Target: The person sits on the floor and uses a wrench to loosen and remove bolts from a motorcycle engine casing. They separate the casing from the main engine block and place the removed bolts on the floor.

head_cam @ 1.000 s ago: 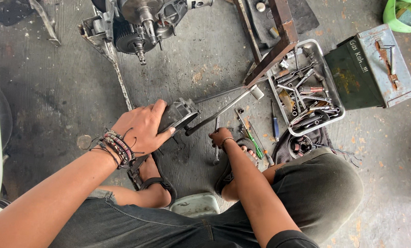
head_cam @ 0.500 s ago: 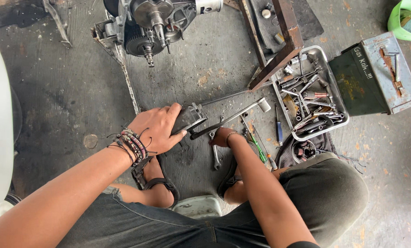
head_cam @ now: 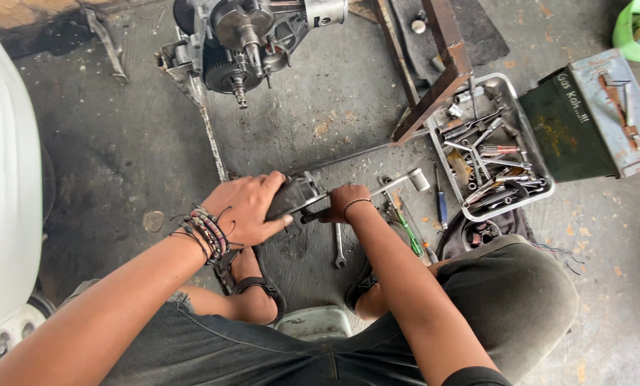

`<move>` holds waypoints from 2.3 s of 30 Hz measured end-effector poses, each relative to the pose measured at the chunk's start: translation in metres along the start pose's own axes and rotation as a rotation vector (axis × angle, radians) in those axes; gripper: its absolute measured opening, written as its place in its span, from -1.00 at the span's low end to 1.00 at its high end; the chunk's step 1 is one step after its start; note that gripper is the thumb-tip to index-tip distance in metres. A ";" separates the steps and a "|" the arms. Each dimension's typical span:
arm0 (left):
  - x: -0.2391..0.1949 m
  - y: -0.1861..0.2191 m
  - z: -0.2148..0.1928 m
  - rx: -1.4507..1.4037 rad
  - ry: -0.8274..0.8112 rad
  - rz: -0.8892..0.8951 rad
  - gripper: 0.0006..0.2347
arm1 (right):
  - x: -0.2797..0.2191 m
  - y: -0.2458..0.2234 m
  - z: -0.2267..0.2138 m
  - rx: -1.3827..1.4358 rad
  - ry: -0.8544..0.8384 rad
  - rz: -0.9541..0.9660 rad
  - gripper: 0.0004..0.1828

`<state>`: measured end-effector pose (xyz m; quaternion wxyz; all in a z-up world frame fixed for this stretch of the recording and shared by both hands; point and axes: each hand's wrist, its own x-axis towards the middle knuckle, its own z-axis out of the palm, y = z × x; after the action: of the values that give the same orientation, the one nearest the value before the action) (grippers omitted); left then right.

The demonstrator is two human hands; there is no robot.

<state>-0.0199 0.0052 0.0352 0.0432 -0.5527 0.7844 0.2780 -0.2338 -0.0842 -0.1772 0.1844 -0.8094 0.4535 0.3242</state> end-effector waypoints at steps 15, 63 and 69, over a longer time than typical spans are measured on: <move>-0.012 -0.043 0.049 -0.432 0.067 -0.320 -0.22 | -0.044 -0.002 -0.028 0.097 0.043 -0.088 -0.42; 0.039 -0.078 0.243 -1.183 0.482 -1.065 -0.22 | 0.059 0.020 -0.061 -0.034 0.374 -0.303 -0.62; 0.062 -0.066 0.238 -1.370 0.503 -1.041 -0.13 | 0.088 0.032 -0.070 -0.085 0.462 -0.335 -0.57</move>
<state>-0.0421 0.0528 -0.2142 -0.3491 -0.7875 0.0826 0.5011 -0.2023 -0.1963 -0.1880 0.0928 -0.9325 0.3296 0.1149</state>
